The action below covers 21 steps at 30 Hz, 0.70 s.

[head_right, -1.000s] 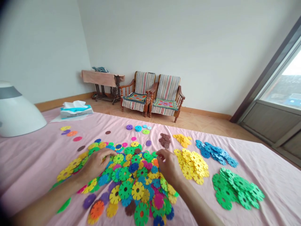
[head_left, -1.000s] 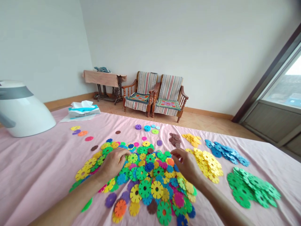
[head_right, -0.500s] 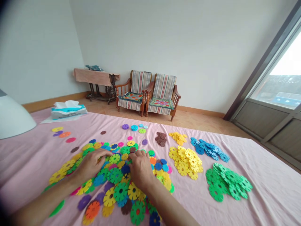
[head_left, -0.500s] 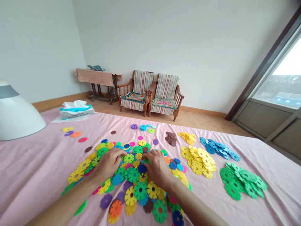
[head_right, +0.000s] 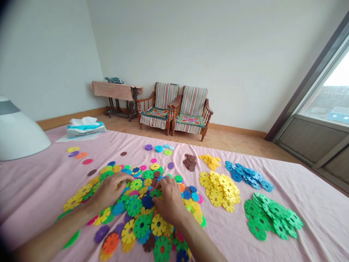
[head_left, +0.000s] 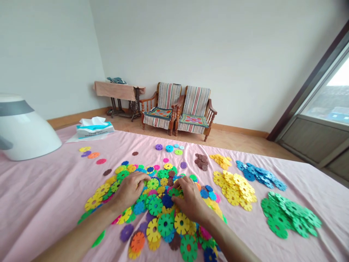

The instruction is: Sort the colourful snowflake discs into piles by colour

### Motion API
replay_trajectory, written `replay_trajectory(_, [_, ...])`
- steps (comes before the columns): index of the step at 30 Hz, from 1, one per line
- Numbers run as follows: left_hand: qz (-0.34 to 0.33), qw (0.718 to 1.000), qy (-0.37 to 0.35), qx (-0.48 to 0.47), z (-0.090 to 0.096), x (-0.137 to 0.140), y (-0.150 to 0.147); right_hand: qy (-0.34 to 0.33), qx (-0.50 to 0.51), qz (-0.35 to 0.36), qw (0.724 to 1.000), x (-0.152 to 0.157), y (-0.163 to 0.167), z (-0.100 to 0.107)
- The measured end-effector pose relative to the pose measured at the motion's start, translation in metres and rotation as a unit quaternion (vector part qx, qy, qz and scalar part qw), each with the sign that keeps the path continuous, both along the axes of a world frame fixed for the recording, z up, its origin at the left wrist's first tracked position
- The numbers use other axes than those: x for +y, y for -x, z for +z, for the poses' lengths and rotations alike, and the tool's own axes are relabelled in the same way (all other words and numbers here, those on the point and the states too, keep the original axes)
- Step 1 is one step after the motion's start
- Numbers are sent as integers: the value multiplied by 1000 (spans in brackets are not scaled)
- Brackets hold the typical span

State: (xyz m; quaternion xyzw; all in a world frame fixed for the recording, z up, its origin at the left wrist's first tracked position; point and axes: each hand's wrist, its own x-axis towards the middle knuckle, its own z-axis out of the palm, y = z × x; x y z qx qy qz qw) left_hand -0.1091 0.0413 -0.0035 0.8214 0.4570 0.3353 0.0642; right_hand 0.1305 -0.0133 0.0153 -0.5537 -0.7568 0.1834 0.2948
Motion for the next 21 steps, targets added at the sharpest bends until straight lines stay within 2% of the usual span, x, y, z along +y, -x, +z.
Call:
replay_trajectory(5, [-8,1000,3,9,0,-1,-2,42,110,-21,993,0,-3,-1])
replay_trajectory(12, [-22,1000,-3,21,-2,-5,-8,8,199,-72,977,0,-10,10])
replay_trajectory(16, [-31,999,18,34,4,-5,-11,-7,209,-92,973,-18,-20,5])
replay_trajectory(21, [-22,998,29,52,20,-10,-15,-9,223,-125,967,-47,-46,-12])
